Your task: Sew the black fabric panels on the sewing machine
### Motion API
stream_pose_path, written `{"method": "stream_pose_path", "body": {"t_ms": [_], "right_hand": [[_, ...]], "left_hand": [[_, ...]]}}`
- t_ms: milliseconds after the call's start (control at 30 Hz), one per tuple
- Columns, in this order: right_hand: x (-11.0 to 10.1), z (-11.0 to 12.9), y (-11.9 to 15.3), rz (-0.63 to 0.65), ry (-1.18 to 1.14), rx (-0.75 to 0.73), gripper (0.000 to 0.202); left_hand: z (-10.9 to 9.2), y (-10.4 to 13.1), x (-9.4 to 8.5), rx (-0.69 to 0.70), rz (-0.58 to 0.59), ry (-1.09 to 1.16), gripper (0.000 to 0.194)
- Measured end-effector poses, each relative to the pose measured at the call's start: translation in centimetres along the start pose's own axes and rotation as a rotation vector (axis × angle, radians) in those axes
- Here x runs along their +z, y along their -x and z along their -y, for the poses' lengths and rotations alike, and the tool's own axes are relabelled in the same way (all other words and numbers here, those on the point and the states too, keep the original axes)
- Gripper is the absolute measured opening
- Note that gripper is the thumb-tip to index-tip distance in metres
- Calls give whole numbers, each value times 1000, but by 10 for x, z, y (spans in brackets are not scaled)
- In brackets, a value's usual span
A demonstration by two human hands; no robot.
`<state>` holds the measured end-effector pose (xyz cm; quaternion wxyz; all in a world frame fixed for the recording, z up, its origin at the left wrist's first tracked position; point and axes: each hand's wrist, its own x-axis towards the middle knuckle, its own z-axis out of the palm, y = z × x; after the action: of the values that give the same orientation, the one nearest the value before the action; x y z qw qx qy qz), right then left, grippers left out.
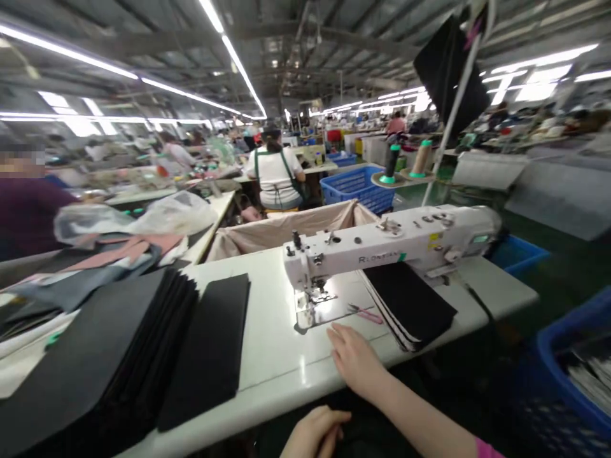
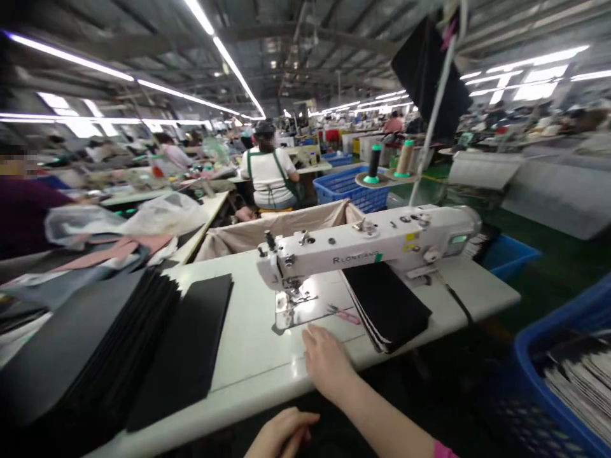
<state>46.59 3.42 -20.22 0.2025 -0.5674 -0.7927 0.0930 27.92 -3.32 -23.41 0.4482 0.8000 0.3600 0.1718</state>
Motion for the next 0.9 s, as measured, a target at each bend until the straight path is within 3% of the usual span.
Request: {"method": "stream_pose_path", "body": {"t_ms": [167,367,533,600,667,767,900], "right_hand": [[19,-25,-23,-41,362,117,46],[-3,-53,-39,10,442,187,29],[-18,-45,-28,45,399,162,22],[-27,-36,-12,59,280,134,24],[-39,-27,7,59,3,122,27],[-60,-21,32,-8,-444,268,23],[-76,-20,51,-71,-1208,410,39]], "left_hand": [[5,18,-16,-66,-128,4,32],[5,22,-30,-171,-155,53,31],[-1,3,-31,-130,-85,113,30],[-4,-6,-30,-103,-49,151,30],[-5,-13,-28,-93,-27,191,29],[-7,-24,-26,-136,-27,272,30],[-17,-43,-22,-177,13,374,32]]}}
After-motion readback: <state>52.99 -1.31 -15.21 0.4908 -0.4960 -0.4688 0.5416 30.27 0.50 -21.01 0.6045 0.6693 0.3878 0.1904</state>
